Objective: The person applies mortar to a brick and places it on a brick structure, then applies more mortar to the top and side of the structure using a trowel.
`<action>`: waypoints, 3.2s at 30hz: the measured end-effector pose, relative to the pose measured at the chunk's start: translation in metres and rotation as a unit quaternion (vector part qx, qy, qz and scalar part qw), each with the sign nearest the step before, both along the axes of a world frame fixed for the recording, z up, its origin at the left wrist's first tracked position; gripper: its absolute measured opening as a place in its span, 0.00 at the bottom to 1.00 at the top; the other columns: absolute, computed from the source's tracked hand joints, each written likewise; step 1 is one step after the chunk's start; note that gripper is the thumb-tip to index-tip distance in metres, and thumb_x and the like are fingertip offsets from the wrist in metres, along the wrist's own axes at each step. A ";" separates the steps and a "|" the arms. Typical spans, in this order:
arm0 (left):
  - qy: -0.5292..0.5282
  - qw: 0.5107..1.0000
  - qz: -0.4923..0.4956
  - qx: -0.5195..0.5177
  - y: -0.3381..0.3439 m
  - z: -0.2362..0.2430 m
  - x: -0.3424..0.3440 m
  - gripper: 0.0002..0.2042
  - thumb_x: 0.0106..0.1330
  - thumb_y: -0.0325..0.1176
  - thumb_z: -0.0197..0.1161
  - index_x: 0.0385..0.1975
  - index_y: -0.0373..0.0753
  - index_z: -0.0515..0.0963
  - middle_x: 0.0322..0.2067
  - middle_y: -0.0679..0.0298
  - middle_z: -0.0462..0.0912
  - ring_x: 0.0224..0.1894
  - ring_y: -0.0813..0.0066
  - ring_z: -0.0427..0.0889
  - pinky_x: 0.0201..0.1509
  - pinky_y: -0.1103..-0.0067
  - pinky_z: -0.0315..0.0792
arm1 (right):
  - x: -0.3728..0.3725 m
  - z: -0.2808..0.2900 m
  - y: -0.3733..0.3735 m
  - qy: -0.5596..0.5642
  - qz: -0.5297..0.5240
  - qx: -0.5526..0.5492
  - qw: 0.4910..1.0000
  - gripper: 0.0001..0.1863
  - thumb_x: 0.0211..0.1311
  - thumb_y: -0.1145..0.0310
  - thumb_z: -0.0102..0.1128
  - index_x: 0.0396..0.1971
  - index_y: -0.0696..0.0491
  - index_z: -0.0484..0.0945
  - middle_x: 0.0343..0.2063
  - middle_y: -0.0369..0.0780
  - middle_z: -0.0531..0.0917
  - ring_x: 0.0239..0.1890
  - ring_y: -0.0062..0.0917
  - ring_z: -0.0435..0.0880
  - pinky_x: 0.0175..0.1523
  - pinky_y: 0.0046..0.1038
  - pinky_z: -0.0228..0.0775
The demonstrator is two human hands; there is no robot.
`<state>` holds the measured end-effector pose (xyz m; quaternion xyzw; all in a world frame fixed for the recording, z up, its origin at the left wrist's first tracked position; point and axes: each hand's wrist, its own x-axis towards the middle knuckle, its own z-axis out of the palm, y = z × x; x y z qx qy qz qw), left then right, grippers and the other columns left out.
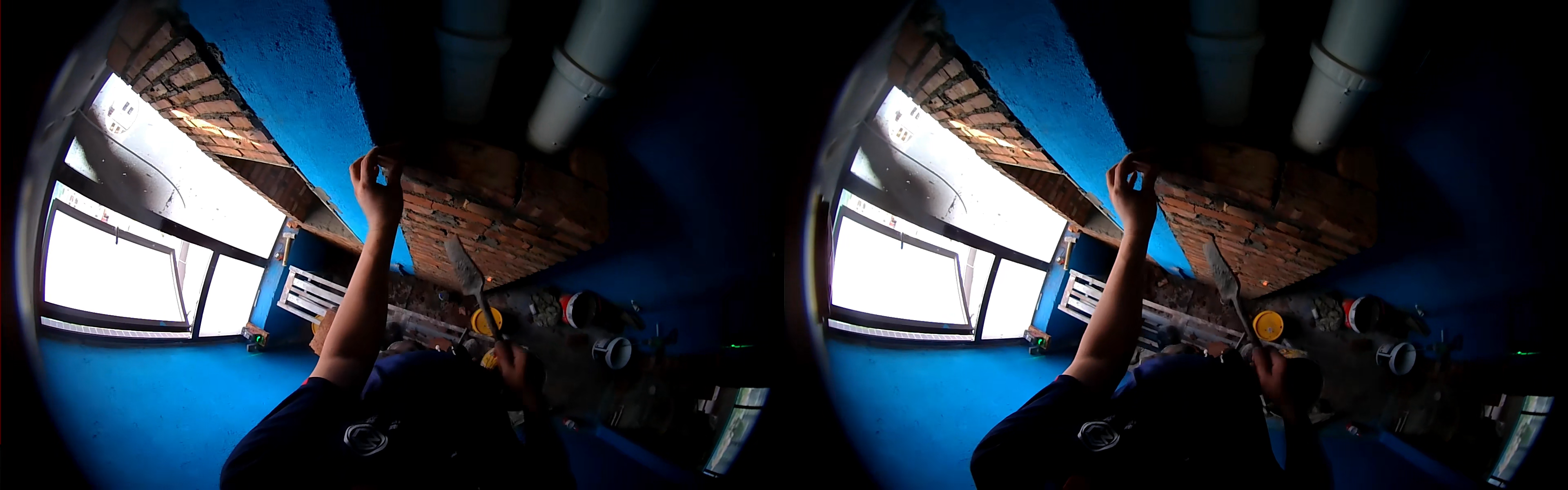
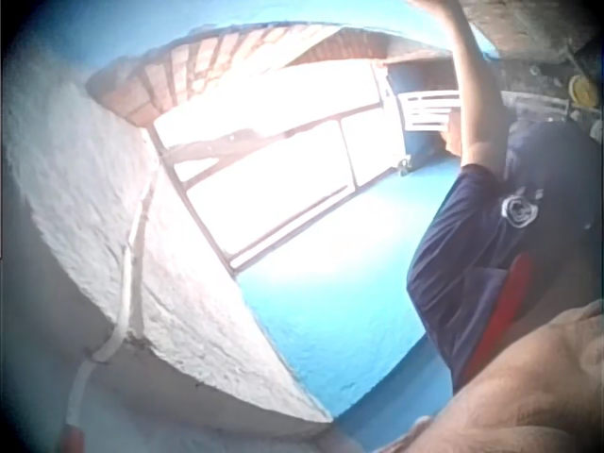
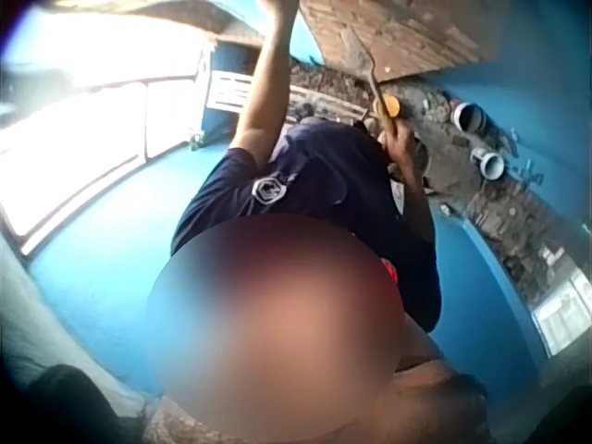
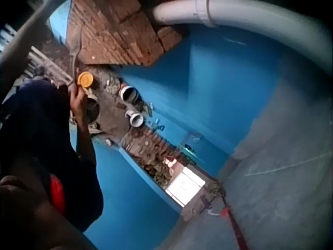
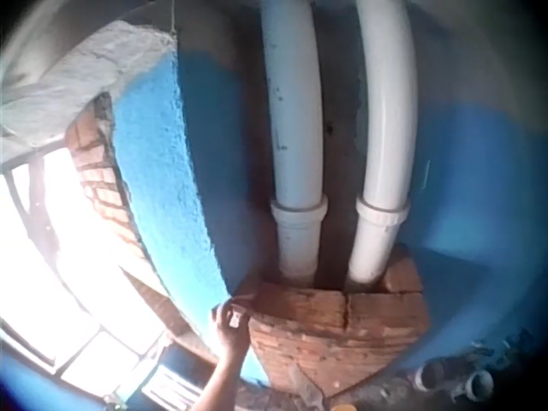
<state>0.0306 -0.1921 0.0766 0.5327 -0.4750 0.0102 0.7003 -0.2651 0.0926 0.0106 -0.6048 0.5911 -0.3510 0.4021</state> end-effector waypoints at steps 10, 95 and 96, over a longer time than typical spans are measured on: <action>-0.066 0.997 -0.033 0.023 0.000 0.018 0.002 0.14 0.53 0.28 0.67 0.40 0.39 0.75 0.36 0.61 0.79 0.41 0.61 0.76 0.44 0.73 0.71 | 0.008 0.162 -0.147 0.038 0.122 -0.220 0.967 0.20 0.68 0.68 0.48 0.58 0.56 0.66 0.23 0.38 0.77 0.27 0.19 0.75 0.32 0.23 0.68; -0.021 0.979 -0.066 0.194 -0.016 0.021 0.054 0.11 0.43 0.31 0.72 0.23 0.35 0.78 0.27 0.58 0.77 0.32 0.59 0.78 0.35 0.70 0.72 | 0.036 0.212 -0.253 0.152 0.241 -0.105 0.953 0.19 0.70 0.65 0.43 0.59 0.48 0.68 0.22 0.29 0.71 0.19 0.11 0.61 0.25 0.17 0.58; -0.026 0.977 -0.066 0.201 -0.014 0.020 0.053 0.11 0.43 0.31 0.72 0.23 0.35 0.78 0.26 0.58 0.77 0.32 0.58 0.78 0.35 0.70 0.72 | 0.036 0.222 -0.248 0.145 0.230 -0.087 0.958 0.19 0.71 0.64 0.42 0.59 0.47 0.68 0.21 0.29 0.71 0.19 0.11 0.60 0.24 0.17 0.56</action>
